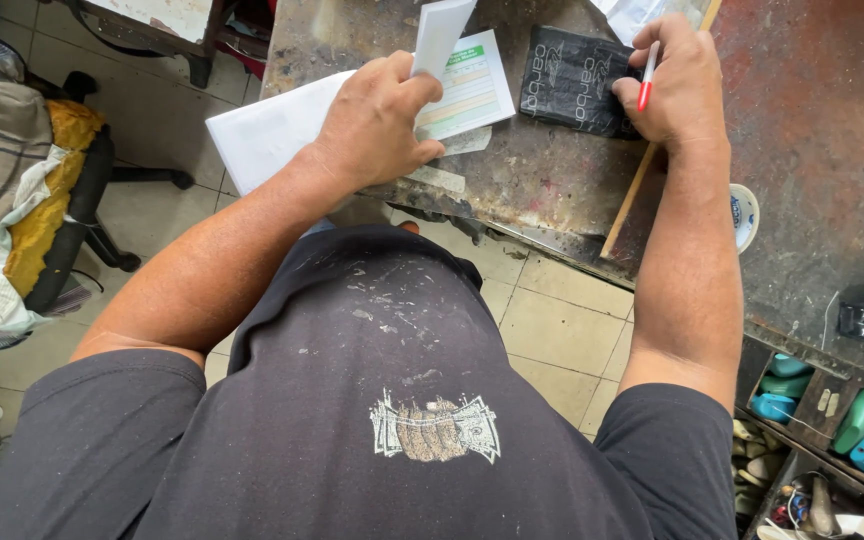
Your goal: Filling out a repair receipt and handling shoes and bags at a service counter
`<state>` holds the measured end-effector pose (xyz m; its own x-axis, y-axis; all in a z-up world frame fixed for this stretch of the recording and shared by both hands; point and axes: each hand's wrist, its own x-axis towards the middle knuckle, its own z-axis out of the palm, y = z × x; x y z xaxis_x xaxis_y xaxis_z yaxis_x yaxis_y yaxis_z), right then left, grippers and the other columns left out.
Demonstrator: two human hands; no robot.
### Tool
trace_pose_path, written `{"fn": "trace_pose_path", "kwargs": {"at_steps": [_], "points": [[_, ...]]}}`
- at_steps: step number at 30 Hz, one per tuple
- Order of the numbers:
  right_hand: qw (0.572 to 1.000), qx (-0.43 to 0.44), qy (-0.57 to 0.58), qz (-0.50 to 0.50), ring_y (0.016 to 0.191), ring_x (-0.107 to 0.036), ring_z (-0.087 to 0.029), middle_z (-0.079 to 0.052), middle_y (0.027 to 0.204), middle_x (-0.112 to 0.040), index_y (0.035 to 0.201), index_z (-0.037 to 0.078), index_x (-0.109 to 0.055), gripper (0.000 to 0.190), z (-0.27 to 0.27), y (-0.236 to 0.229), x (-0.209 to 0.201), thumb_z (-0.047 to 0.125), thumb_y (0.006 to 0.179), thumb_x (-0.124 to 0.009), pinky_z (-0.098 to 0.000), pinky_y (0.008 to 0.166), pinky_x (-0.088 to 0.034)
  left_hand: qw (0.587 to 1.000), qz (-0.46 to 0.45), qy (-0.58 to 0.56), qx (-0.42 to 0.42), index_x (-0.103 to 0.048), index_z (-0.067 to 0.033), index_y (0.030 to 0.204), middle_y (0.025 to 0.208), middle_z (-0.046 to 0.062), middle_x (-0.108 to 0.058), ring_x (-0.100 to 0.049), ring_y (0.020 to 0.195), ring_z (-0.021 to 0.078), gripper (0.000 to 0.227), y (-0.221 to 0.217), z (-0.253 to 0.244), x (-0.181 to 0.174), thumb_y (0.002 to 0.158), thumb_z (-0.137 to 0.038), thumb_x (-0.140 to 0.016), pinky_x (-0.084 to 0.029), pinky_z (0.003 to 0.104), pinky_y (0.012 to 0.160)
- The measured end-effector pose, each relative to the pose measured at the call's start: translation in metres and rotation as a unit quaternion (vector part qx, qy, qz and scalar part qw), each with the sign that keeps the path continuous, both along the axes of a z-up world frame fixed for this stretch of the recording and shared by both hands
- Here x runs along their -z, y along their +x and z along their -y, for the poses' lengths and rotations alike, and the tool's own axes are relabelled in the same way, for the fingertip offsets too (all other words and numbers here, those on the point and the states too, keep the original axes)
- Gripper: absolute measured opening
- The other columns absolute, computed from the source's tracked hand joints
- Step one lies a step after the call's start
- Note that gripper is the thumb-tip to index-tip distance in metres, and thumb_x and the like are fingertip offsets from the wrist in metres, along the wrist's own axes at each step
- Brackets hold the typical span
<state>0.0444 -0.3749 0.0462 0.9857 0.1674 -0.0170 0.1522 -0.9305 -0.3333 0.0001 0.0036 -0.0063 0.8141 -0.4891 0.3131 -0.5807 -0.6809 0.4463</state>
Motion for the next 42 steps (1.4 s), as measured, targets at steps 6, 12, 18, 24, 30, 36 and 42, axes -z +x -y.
{"fn": "trace_pose_path", "kwargs": {"at_steps": [6,12,18,24,30,36,42], "points": [[0.996,-0.073,-0.010,0.059,0.102,-0.052,-0.035,-0.016,0.109,-0.056,0.118,0.013,-0.060,0.046,0.015,0.006,0.011,0.013,0.079,-0.084,-0.0458,0.090,-0.039,0.999,-0.003,-0.033,-0.006,-0.066,-0.0087,0.105,0.094,0.011,-0.056,-0.056,0.081,0.0317,0.060,-0.003,-0.002,0.000,0.067,-0.037,-0.101,-0.049,0.045,0.068],[0.991,-0.122,0.020,0.048,0.087,-0.053,-0.031,-0.013,0.098,-0.055,0.116,0.010,-0.062,0.041,0.020,0.010,0.012,0.007,0.082,-0.085,-0.0430,0.080,-0.044,0.998,0.005,-0.070,-0.009,-0.068,-0.0096,0.108,0.093,0.012,-0.055,-0.056,0.081,0.0332,0.053,-0.005,-0.004,0.006,0.071,-0.032,-0.098,-0.048,0.045,0.069],[0.990,-0.130,-0.011,0.061,0.090,-0.057,-0.031,-0.008,0.100,-0.065,0.112,0.012,-0.062,0.036,0.015,0.010,0.013,0.008,0.084,-0.084,-0.0440,0.079,-0.046,0.997,-0.009,-0.079,0.000,-0.068,-0.0088,0.114,0.098,0.015,-0.057,-0.056,0.083,0.0344,0.050,-0.009,-0.005,-0.002,0.079,-0.032,-0.094,-0.048,0.046,0.068],[0.976,-0.185,0.088,0.077,0.083,-0.059,-0.026,-0.012,0.101,-0.065,0.115,0.003,-0.063,0.031,-0.035,-0.014,-0.028,0.005,0.094,-0.086,-0.0407,0.073,-0.048,0.990,-0.048,-0.134,-0.003,-0.029,-0.0175,0.156,0.112,0.017,-0.063,-0.062,0.086,0.0287,0.074,-0.016,-0.007,-0.013,0.100,-0.014,-0.077,-0.054,0.044,0.073],[0.921,-0.308,0.211,0.108,0.105,-0.068,-0.037,-0.024,0.115,-0.068,0.117,-0.005,-0.057,0.028,-0.106,-0.032,-0.067,0.005,0.102,-0.079,-0.0477,0.089,-0.056,0.966,-0.075,-0.236,-0.078,-0.010,-0.0300,0.164,0.097,0.000,-0.067,-0.065,0.072,0.0120,0.100,-0.012,-0.003,0.001,0.101,-0.005,-0.083,-0.060,0.030,0.067],[0.901,-0.268,0.294,0.176,0.095,-0.065,-0.035,-0.024,0.106,-0.065,0.109,-0.003,-0.052,0.026,-0.152,-0.047,-0.054,0.011,0.101,-0.073,-0.0458,0.083,-0.055,0.935,-0.123,-0.314,-0.111,-0.052,-0.0108,0.132,0.064,-0.005,-0.056,-0.052,0.056,0.0087,0.065,-0.005,-0.006,-0.029,0.083,-0.004,-0.094,-0.046,0.027,0.054],[0.886,-0.185,0.322,0.276,0.096,-0.066,-0.034,-0.021,0.102,-0.063,0.108,0.003,-0.049,0.023,-0.204,-0.077,-0.044,0.012,0.098,-0.068,-0.0421,0.083,-0.057,0.905,-0.145,-0.398,-0.031,-0.064,-0.0049,0.080,0.067,0.000,-0.056,-0.046,0.055,0.0125,0.037,-0.006,-0.020,-0.035,0.106,-0.032,-0.062,-0.031,0.029,0.044]]}}
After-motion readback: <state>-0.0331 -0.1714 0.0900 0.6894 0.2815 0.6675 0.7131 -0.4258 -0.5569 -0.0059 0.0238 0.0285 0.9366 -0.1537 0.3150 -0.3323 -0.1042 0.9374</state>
